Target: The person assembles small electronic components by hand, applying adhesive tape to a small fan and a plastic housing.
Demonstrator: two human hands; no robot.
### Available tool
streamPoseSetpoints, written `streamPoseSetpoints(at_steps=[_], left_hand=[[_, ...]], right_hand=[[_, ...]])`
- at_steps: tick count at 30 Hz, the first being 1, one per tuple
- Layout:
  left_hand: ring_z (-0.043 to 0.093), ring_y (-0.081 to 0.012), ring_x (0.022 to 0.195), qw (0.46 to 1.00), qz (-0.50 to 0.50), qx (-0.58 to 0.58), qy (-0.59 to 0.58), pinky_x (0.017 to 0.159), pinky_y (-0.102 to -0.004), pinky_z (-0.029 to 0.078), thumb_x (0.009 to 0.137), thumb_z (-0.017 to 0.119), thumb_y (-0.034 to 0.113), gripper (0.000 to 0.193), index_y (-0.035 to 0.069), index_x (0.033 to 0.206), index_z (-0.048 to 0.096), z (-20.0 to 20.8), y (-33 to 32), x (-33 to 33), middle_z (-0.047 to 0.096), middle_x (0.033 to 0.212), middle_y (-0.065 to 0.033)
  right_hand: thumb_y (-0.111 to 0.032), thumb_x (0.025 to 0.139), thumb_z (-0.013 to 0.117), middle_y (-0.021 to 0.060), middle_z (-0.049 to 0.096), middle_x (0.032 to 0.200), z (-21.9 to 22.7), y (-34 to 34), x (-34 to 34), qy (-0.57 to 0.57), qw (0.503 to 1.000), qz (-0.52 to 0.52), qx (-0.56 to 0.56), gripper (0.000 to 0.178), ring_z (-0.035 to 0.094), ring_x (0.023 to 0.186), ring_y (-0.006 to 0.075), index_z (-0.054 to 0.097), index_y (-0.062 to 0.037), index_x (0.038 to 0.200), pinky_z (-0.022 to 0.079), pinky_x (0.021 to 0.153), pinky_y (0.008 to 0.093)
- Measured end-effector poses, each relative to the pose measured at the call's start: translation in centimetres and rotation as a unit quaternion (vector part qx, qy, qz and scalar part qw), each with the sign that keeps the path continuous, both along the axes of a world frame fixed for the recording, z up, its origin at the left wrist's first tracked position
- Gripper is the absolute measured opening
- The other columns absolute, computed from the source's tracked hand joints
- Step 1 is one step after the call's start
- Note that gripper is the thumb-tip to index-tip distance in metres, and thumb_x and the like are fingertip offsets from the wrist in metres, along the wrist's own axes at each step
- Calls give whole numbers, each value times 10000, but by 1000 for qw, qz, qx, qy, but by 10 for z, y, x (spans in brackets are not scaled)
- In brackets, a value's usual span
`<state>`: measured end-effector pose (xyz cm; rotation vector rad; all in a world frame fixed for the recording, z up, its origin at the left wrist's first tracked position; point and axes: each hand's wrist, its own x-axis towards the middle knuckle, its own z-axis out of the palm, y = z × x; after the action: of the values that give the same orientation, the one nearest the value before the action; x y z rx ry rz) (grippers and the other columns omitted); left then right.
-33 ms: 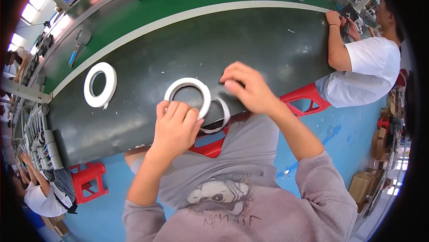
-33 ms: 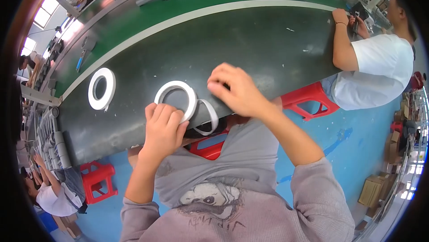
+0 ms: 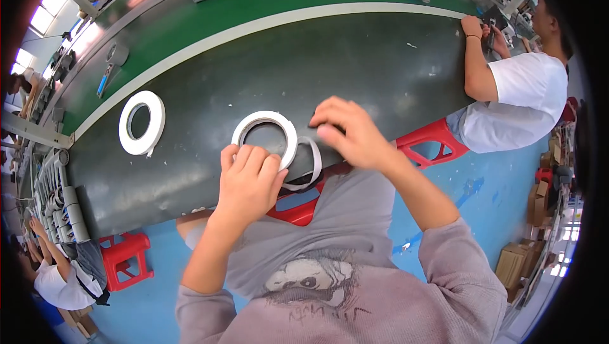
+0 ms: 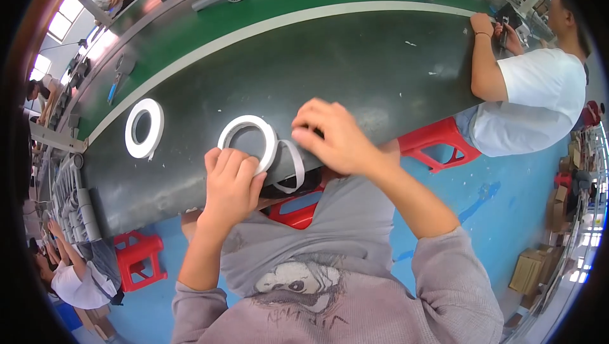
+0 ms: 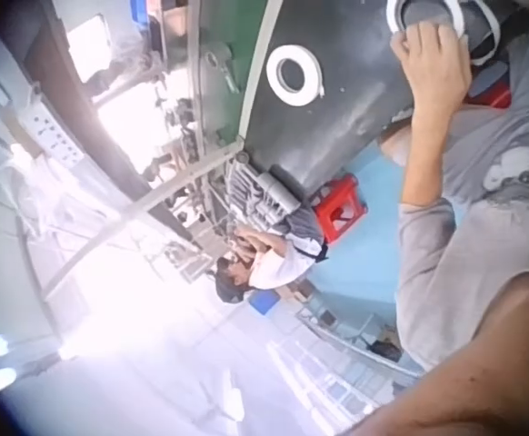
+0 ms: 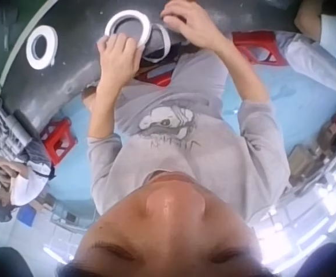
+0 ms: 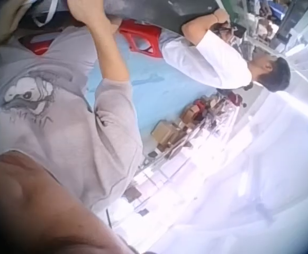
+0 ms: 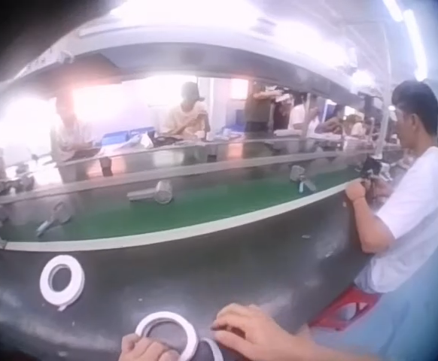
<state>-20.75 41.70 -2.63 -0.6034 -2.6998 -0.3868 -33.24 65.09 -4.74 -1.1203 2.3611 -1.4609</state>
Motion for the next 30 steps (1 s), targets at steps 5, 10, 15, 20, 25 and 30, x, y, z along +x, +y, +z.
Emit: streamPoseSetpoints(at_steps=[5,10,15,20,25,30], left_hand=[[584,-315,889,1000,17,9,24,904,-477,400,802,738,131,229,40,971,613,-1,7,-4,595,933,-105],[566,-306,865,995,104,-1,-9,897,-481,401,830,714,152,212,38,967,600,-6,7,-2,572,914,-114],[551,-383,892,993,100,30,-51,922,-500,378,830,650,78,180,6,970,563,1,19,-10,545,907,-172],[530,-412,887,992,110,32,-49,920,-517,378,839,602,93,147,15,952,551,-2,17,-8,539,913,-196],[558,-334,856,993,101,-37,-44,850,-469,417,855,613,168,162,38,944,574,1,21,-8,561,890,-139],[535,-364,782,992,119,-12,-32,782,-503,420,808,628,241,180,88,798,534,4,26,-11,514,808,-136]], right_hand=[[-218,946,644,60,622,866,-1,-14,23,48,998,23,27,178,596,813,259,631,-63,859,387,791,391],[-183,949,596,68,582,737,7,-12,26,45,991,115,56,236,576,741,293,576,-72,742,387,763,401],[-181,942,617,75,602,751,23,5,11,0,955,274,117,211,599,733,254,621,-46,781,431,753,387],[-185,941,729,36,625,874,19,41,-107,-72,996,-50,-27,170,596,780,108,686,-23,909,502,714,293],[-242,980,676,-9,597,874,-29,143,-288,-205,885,-375,-187,247,528,711,91,665,-59,1145,467,639,257],[-305,967,669,63,629,921,-32,202,-361,-112,807,-566,-128,417,590,698,137,608,8,1235,540,604,305]])
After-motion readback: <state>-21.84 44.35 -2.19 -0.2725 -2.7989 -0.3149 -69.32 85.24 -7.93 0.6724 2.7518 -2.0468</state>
